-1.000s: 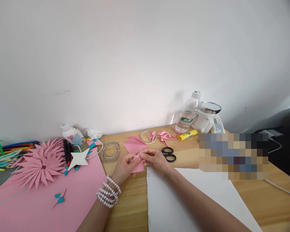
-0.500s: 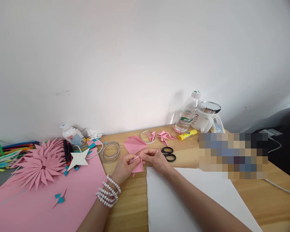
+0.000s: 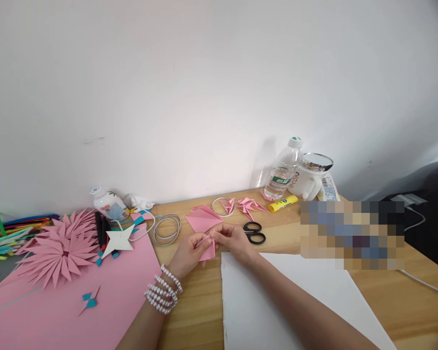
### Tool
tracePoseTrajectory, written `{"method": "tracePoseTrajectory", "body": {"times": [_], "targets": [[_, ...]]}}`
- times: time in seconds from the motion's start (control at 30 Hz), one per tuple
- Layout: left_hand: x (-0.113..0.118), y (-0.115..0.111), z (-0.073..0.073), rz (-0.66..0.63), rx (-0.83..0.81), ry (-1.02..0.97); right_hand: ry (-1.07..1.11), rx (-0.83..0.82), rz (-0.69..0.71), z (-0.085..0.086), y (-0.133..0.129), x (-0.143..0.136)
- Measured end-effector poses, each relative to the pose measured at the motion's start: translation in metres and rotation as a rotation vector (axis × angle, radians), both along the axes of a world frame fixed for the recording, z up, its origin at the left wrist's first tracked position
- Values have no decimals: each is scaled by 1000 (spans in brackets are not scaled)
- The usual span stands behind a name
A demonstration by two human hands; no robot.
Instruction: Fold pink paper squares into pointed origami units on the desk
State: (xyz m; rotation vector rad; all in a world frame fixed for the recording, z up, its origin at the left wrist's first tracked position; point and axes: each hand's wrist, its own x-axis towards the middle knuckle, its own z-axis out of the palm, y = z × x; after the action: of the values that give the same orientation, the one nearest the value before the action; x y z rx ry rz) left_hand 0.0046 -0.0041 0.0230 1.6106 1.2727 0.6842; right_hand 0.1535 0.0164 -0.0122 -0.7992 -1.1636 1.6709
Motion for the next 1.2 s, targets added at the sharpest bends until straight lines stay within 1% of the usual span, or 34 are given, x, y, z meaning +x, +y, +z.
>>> {"method": "tracePoseTrajectory", "body": {"times": [0.13,0.3,0.4,0.5,0.6,0.7,0.93,1.07,1.2], "targets": [[1,0,-1,4,-43,-24,-26,10,-10,2,-1,0],[4,-3,-1,-4,-79,-102,-41,47,-36,6,-2,-1],[5,-4,-1,-9,-85,-82,-39,71,-64,5,-2,-2],[5,-3,-2,-25,-100,-59,-20,38,-59,6,-1,-2],[5,-2,-5,-49,-116,-94,-1,-3,-29,8,-1,-2],[4,-1,-7,-59,-131,-134,-7,-10,-29,10,-1,-1],[4,-1,-11,-80,-138,-162,21,-37,-50,6,0,-1],[7,-3,-10,-92,-133,-170,27,-53,-44,6,0,-2],[11,-5,-7,-81,-163,-163,2,-46,-57,7,-1,-1]]}}
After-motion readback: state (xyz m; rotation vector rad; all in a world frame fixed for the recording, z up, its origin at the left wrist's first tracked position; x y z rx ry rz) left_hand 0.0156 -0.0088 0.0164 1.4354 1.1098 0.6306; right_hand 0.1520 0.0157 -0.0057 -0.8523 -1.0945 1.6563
